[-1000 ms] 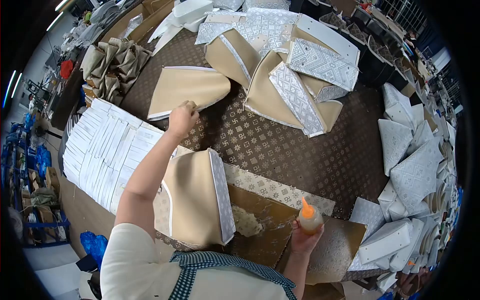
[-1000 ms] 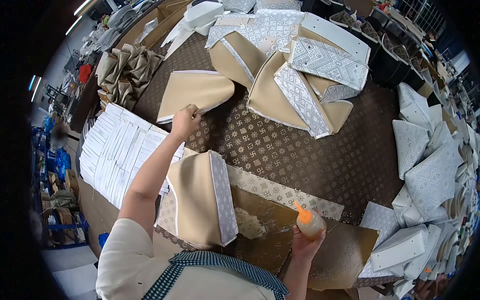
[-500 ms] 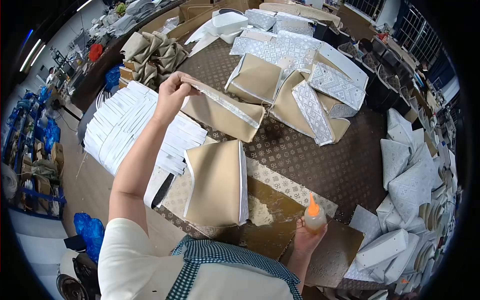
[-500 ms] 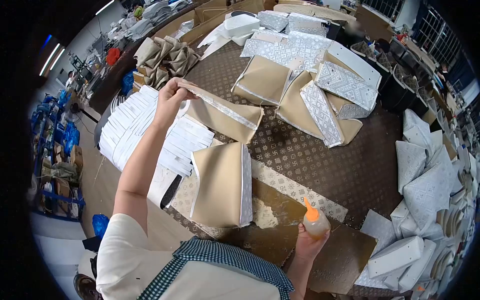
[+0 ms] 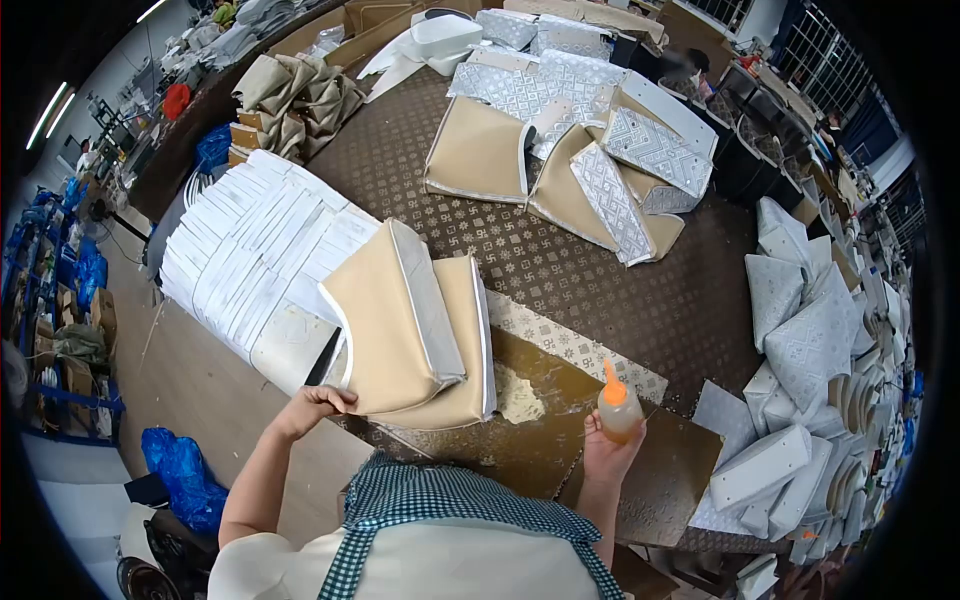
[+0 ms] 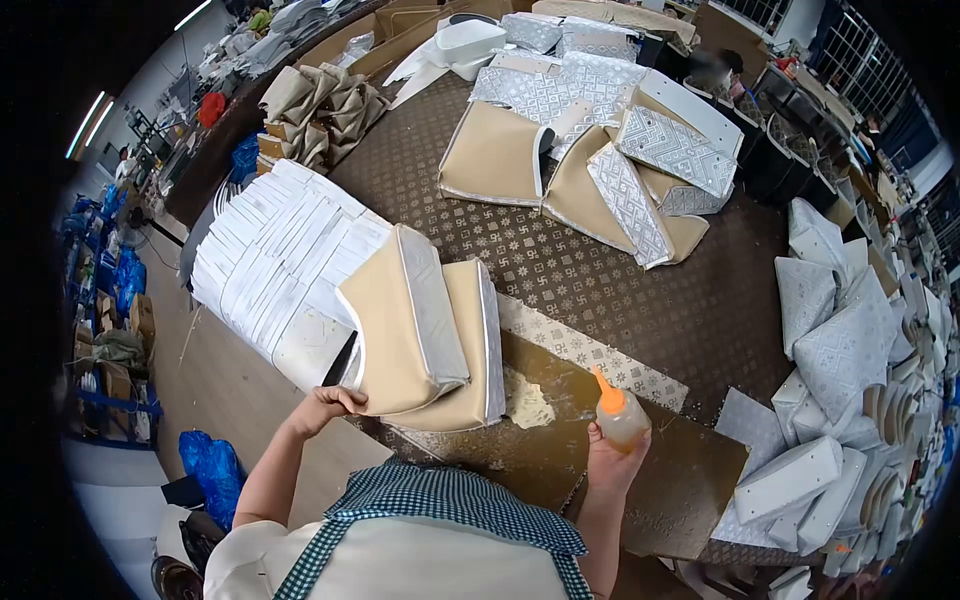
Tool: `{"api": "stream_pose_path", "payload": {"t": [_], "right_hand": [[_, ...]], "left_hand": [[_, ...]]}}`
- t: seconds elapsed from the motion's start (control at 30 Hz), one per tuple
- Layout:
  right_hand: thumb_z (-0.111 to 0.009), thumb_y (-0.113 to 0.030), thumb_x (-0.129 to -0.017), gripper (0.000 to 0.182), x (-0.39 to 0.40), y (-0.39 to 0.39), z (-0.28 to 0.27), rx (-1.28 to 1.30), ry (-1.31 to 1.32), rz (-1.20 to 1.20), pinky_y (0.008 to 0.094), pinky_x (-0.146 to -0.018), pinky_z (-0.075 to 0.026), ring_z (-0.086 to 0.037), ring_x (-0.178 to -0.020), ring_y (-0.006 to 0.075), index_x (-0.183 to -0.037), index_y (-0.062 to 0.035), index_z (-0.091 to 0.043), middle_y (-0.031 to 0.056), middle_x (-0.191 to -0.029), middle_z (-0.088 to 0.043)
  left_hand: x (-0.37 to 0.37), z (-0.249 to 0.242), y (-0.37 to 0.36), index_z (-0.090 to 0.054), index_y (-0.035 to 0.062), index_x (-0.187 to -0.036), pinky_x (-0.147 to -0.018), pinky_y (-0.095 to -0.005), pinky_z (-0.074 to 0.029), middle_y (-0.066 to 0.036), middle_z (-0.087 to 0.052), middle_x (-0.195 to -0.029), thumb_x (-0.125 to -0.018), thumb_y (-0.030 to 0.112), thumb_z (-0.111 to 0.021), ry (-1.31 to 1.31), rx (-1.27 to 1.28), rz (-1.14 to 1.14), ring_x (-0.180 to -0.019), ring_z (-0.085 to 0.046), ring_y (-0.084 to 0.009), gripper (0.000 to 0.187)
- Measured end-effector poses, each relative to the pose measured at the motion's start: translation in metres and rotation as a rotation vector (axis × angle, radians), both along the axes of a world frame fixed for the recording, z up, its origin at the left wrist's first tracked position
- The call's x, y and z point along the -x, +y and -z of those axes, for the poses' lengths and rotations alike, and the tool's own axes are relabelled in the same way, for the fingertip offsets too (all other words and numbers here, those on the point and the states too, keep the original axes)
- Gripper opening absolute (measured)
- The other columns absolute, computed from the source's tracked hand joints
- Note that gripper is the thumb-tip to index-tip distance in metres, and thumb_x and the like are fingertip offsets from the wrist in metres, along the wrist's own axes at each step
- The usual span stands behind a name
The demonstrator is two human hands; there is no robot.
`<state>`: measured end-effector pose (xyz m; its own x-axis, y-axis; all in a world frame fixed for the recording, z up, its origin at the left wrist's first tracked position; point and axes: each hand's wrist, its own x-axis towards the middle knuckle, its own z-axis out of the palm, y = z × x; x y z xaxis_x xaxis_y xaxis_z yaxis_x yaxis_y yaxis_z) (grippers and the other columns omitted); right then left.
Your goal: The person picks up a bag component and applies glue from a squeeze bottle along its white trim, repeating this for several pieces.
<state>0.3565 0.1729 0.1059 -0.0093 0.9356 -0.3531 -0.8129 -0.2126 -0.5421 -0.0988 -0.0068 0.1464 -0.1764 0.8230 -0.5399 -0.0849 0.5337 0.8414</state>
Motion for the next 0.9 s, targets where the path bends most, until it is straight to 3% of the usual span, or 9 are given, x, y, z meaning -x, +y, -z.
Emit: {"api": "stream_pose_path", "payload": {"t": [0.07, 0.17, 0.23, 0.4, 0.5, 0.63, 0.7, 0.8, 0.9], "right_hand": [[-0.058, -0.053, -0.081, 0.06, 0.015, 0.006, -0.015, 0.016, -0.029, 0.052, 0.0334, -0.073, -0.045, -0.054, -0.082, 0.0213, -0.123, -0.0115, -0.048, 0.007, -0.11, -0.056], [-0.058, -0.053, -0.081, 0.06, 0.019, 0.015, -0.017, -0.076, -0.018, -0.016, 0.0332, -0.074, -0.045, -0.054, -0.09, 0.0209, -0.123, -0.0118, -0.048, 0.0074, -0.116, -0.054], [-0.059, -0.054, -0.08, 0.065, 0.025, 0.02, -0.027, -0.132, -0.051, -0.032, 0.0333, -0.076, -0.045, -0.053, -0.099, 0.0208, -0.128, -0.0119, -0.044, 0.0075, -0.12, -0.052], [-0.065, -0.053, -0.076, 0.084, 0.031, 0.034, -0.038, -0.246, -0.165, -0.004, 0.0348, -0.086, -0.045, -0.048, -0.115, 0.0214, -0.139, -0.0117, -0.029, 0.007, -0.128, -0.048], [-0.072, -0.05, -0.071, 0.095, 0.021, 0.04, -0.031, -0.211, -0.059, 0.009, 0.0355, -0.093, -0.044, -0.049, -0.115, 0.0226, -0.142, -0.0106, -0.023, 0.0076, -0.128, -0.048], [-0.076, -0.048, -0.067, 0.1, 0.008, 0.038, -0.016, -0.101, -0.1, 0.059, 0.0368, -0.094, -0.045, -0.05, -0.114, 0.024, -0.142, -0.0097, -0.022, 0.0084, -0.125, -0.05], [-0.079, -0.047, -0.064, 0.1, -0.005, 0.033, -0.003, -0.057, -0.128, 0.068, 0.0412, -0.092, -0.047, -0.051, -0.113, 0.0247, -0.14, -0.0087, -0.026, 0.0087, -0.124, -0.05], [-0.074, -0.055, -0.067, 0.099, -0.013, 0.028, 0.0, -0.024, -0.181, 0.053, 0.0435, -0.098, -0.042, -0.052, -0.111, 0.0271, -0.14, -0.012, -0.024, 0.0108, -0.12, -0.052], [-0.069, -0.058, -0.069, 0.092, -0.019, 0.026, 0.002, 0.015, -0.189, 0.024, 0.0412, -0.085, -0.05, -0.052, -0.111, 0.0226, -0.139, -0.0147, -0.028, 0.0091, -0.122, -0.052]], "left_hand": [[0.01, 0.007, 0.003, -0.068, 0.0016, -0.086, -0.084, -0.0289, -0.048, -0.007, -0.066, -0.103, -0.077, -0.007, -0.057, -0.011, 0.042, 0.09, -0.096, -0.06, -0.0161, 0.017], [0.029, -0.037, 0.049, -0.07, 0.0049, -0.094, -0.072, -0.0303, -0.05, -0.01, -0.069, -0.09, -0.075, 0.008, -0.059, 0.549, 0.293, 0.598, -0.083, -0.064, -0.0177, 0.022], [0.052, -0.043, 0.085, -0.07, 0.0064, -0.083, -0.067, -0.036, -0.049, -0.013, -0.067, -0.082, -0.073, 0.012, -0.055, 0.924, 0.173, 0.69, -0.074, -0.063, -0.0277, 0.019], [0.025, -0.087, 0.249, -0.064, 0.0003, -0.094, -0.075, -0.0343, -0.048, -0.015, -0.064, -0.094, -0.08, 0.012, -0.058, 1.03, -0.384, 0.332, -0.083, -0.062, -0.0285, 0.02], [-0.014, -0.059, 0.358, -0.06, 0.0032, -0.107, -0.087, -0.0355, -0.045, -0.012, -0.058, -0.114, -0.078, 0.013, -0.058, 1.107, -0.343, 0.459, -0.099, -0.059, -0.026, 0.031], [-0.056, 0.029, 0.491, -0.048, 0.0115, -0.127, -0.106, -0.0485, -0.025, -0.009, -0.04, -0.138, -0.077, 0.016, -0.059, 1.713, -0.325, 0.722, -0.133, -0.03, -0.0218, 0.051], [-0.066, 0.063, 0.534, -0.05, 0.0115, -0.126, -0.102, -0.0567, -0.022, -0.009, -0.036, -0.142, -0.082, 0.021, -0.053, 1.863, -0.442, 0.721, -0.135, -0.025, -0.0245, 0.045], [-0.087, 0.078, 0.563, -0.052, 0.0127, -0.127, -0.107, -0.0566, -0.012, -0.007, -0.03, -0.146, -0.084, 0.022, -0.052, 1.901, -0.193, 0.991, -0.139, -0.014, -0.0259, 0.044], [-0.081, 0.067, 0.563, -0.064, 0.0142, -0.109, -0.108, -0.0558, -0.011, -0.002, -0.064, -0.104, -0.082, 0.019, -0.052, 1.843, -0.003, 1.263, -0.109, -0.053, -0.0229, 0.03]]}}
